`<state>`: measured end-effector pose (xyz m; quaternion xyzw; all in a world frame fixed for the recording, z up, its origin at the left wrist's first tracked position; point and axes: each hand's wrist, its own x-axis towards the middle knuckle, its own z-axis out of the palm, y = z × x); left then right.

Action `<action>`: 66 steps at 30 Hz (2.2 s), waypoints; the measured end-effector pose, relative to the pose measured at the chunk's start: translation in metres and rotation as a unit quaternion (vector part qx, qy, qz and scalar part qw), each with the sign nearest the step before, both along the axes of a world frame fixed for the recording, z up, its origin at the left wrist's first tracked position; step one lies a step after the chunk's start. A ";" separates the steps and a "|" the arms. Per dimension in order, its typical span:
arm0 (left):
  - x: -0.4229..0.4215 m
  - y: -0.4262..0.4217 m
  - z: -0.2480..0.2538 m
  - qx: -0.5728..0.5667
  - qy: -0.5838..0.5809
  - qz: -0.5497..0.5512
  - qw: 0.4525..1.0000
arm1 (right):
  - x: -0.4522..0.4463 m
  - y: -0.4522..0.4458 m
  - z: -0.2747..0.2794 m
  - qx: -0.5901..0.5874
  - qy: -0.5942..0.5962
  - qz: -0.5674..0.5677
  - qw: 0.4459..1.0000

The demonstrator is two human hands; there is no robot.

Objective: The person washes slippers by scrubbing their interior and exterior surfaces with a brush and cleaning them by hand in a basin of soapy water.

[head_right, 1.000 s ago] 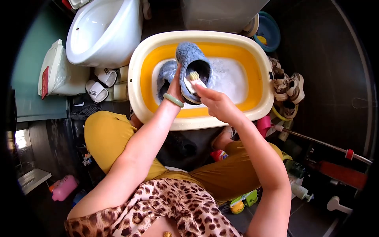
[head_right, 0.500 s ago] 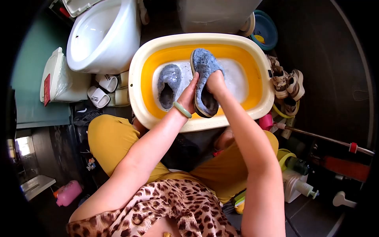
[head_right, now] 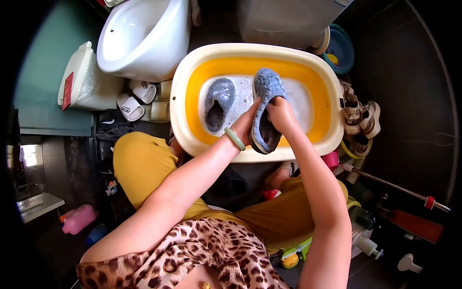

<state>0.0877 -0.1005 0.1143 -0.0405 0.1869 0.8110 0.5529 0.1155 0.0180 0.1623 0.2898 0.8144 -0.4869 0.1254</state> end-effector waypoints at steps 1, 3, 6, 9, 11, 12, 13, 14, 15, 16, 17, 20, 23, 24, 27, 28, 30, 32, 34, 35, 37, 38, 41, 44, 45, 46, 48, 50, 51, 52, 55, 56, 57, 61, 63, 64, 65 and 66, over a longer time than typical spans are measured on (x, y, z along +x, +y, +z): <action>0.000 0.001 0.000 -0.001 0.000 0.008 1.000 | -0.003 -0.001 -0.017 0.104 0.086 0.008 0.991; -0.001 0.003 -0.002 -0.010 0.001 0.025 1.000 | -0.010 -0.011 -0.016 0.099 0.149 -0.068 0.981; -0.004 0.010 -0.010 -0.007 0.002 0.049 0.999 | -0.022 -0.003 -0.028 0.042 0.208 -0.075 0.974; -0.004 0.016 -0.011 -0.033 0.041 0.105 0.993 | -0.022 0.001 -0.032 -0.015 0.157 -0.116 0.981; -0.004 0.015 -0.011 -0.054 0.051 0.096 0.993 | -0.016 0.008 -0.028 -0.012 0.110 -0.128 0.986; -0.004 0.014 -0.012 -0.066 0.057 0.091 0.992 | -0.008 0.012 -0.026 -0.046 0.060 -0.129 0.989; -0.003 0.014 -0.005 -0.065 0.076 0.116 0.988 | 0.002 0.014 -0.025 -0.081 0.010 -0.132 0.988; -0.007 0.014 -0.016 -0.047 0.096 0.107 0.989 | 0.013 0.014 -0.023 -0.117 -0.039 -0.135 0.983; -0.010 0.013 -0.016 -0.043 0.094 0.113 0.988 | 0.019 -0.002 0.000 -0.189 -0.026 -0.160 0.969; -0.012 0.012 -0.016 -0.039 0.093 0.119 0.988 | 0.031 -0.013 0.012 -0.185 -0.008 -0.185 0.965; -0.016 0.011 -0.020 -0.053 0.085 0.113 0.989 | 0.043 -0.015 0.012 -0.224 -0.003 -0.164 0.961; -0.026 -0.002 -0.017 -0.068 0.034 0.091 0.993 | 0.059 -0.032 0.006 -0.281 0.021 -0.168 0.945; -0.027 -0.003 -0.028 -0.020 0.005 0.094 0.995 | 0.049 -0.026 -0.011 -0.200 0.083 -0.092 0.972; -0.026 -0.003 -0.029 -0.017 0.007 0.090 0.996 | 0.035 -0.015 -0.033 -0.007 0.158 -0.010 0.987; 0.000 0.002 -0.008 -0.053 0.008 0.050 0.997 | 0.004 0.010 -0.022 0.171 0.065 0.054 0.982; 0.006 0.004 -0.005 -0.053 0.012 0.027 0.998 | 0.002 0.017 -0.018 0.127 0.047 0.049 0.989; 0.004 0.005 -0.010 -0.061 0.006 0.029 0.998 | 0.007 0.008 -0.019 0.223 0.095 0.061 0.968; -0.005 0.001 -0.015 -0.070 0.026 0.071 0.995 | 0.009 0.002 -0.040 0.161 0.058 0.035 0.985; -0.023 -0.011 -0.014 -0.087 0.019 0.094 0.992 | 0.032 -0.021 -0.027 -0.068 0.066 -0.002 0.995; -0.032 -0.015 -0.020 -0.059 0.006 0.096 0.994 | 0.045 -0.036 -0.006 -0.134 0.059 -0.007 0.989; -0.042 -0.019 -0.027 0.000 -0.024 0.095 0.995 | 0.053 -0.048 0.014 -0.183 0.028 0.009 0.983; -0.041 -0.018 -0.030 -0.002 -0.017 0.117 0.993 | 0.048 -0.045 0.008 -0.189 0.028 0.010 0.982; -0.029 -0.016 -0.027 -0.050 -0.044 0.096 0.993 | 0.013 -0.020 -0.026 0.138 0.128 0.098 0.977; -0.006 -0.008 -0.002 -0.095 0.020 0.067 0.993 | -0.005 0.019 -0.064 0.209 0.038 0.076 0.974; -0.007 -0.009 0.000 -0.120 0.012 0.052 0.991 | 0.001 0.013 -0.059 0.208 0.035 0.071 0.975; -0.010 -0.009 -0.013 -0.082 0.013 0.057 0.995 | 0.004 0.003 -0.043 0.169 0.023 0.061 0.983; -0.024 -0.013 -0.029 -0.060 -0.013 0.082 0.995 | 0.018 -0.026 -0.008 0.051 0.001 0.023 0.998; -0.038 -0.020 -0.029 -0.044 0.005 0.123 0.991 | 0.043 -0.047 0.010 -0.136 0.031 0.026 0.990; -0.042 -0.024 -0.032 -0.029 0.005 0.122 0.992 | 0.046 -0.047 0.006 -0.140 0.028 0.030 0.989; -0.046 -0.025 -0.035 -0.015 0.005 0.118 0.993 | 0.050 -0.047 0.004 -0.102 0.074 0.059 0.990; -0.042 -0.023 -0.033 -0.080 -0.013 0.123 0.989 | 0.043 -0.023 -0.011 0.101 0.076 0.141 0.982; -0.038 -0.021 -0.032 -0.083 -0.020 0.115 0.990 | 0.039 -0.010 -0.035 0.197 0.129 0.172 0.956; -0.033 -0.021 -0.030 -0.059 -0.013 0.103 0.993 | 0.032 -0.010 -0.030 0.222 0.100 0.158 0.957; -0.025 -0.017 -0.023 -0.081 -0.003 0.098 0.992 | 0.019 -0.011 -0.031 0.232 0.076 0.114 0.963; -0.030 -0.021 -0.020 -0.062 -0.014 0.103 0.993 | 0.024 -0.020 -0.026 0.073 0.112 0.088 0.987; -0.035 -0.021 -0.022 -0.065 -0.007 0.123 0.990 | 0.028 -0.027 -0.021 -0.008 0.128 0.078 0.989; -0.042 -0.023 -0.024 -0.065 -0.009 0.128 0.990 | 0.040 -0.041 0.007 -0.139 0.064 0.045 0.987; -0.048 -0.026 -0.027 -0.042 0.006 0.138 0.990 | 0.049 -0.052 0.028 -0.188 0.053 0.049 0.980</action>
